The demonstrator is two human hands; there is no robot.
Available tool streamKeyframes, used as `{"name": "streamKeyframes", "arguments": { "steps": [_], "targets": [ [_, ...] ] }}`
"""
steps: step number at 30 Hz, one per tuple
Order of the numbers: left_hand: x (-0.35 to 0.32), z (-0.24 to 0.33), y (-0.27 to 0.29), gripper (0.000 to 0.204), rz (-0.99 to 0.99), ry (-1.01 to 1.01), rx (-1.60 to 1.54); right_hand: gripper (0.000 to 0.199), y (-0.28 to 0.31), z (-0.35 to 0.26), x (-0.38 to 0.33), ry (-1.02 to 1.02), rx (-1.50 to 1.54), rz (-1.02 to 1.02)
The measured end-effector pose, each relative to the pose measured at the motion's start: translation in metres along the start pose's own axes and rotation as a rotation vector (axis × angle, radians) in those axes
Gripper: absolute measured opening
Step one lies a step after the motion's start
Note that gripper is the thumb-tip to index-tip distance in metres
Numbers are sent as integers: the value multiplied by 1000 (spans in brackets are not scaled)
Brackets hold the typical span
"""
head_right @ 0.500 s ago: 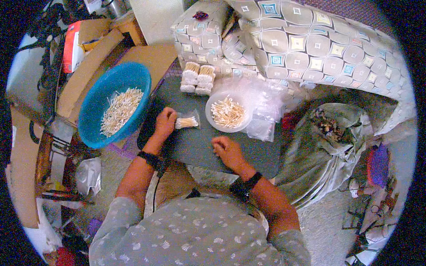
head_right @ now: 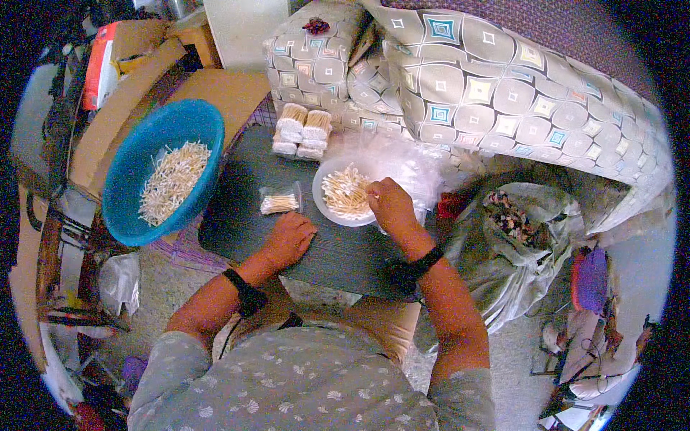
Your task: Packaging cotton swabs into small plastic bags.
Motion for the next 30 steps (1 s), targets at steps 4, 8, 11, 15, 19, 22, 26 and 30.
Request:
{"name": "streamKeyframes", "arguments": {
  "steps": [4,8,11,15,19,22,26,30],
  "targets": [
    [0,0,2,15,31,7,17,15,-10,-3,20,25,-138,-62],
    [1,-2,0,18,31,28,0,16,-24,-4,31,40,-216,-114],
    [1,-2,2,19,49,37,8,17,-23,-4,33,14,-235,-143],
    [-1,0,5,19,50,28,33,21,-8,-8,24,50,-75,-77],
    [-1,4,9,16,55,29,65,22,-1,-4,17,-6,-18,-55],
    [-1,5,9,15,43,37,76,20,8,-11,8,0,128,4],
    [-5,7,10,16,39,40,104,18,-1,-18,-4,-128,510,-86],
    [-6,10,11,16,37,20,116,20,-16,-45,-26,-143,877,-135]
  ]
}}
Point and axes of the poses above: each hand's wrist, its own x-axis towards the middle knuckle, its own y-axis out of the back of the hand, z = x × y, the point moved 10 cm from there along x, towards the middle knuckle, and after that the axes turned 9 degrees about -z, right-handed, at the moved point
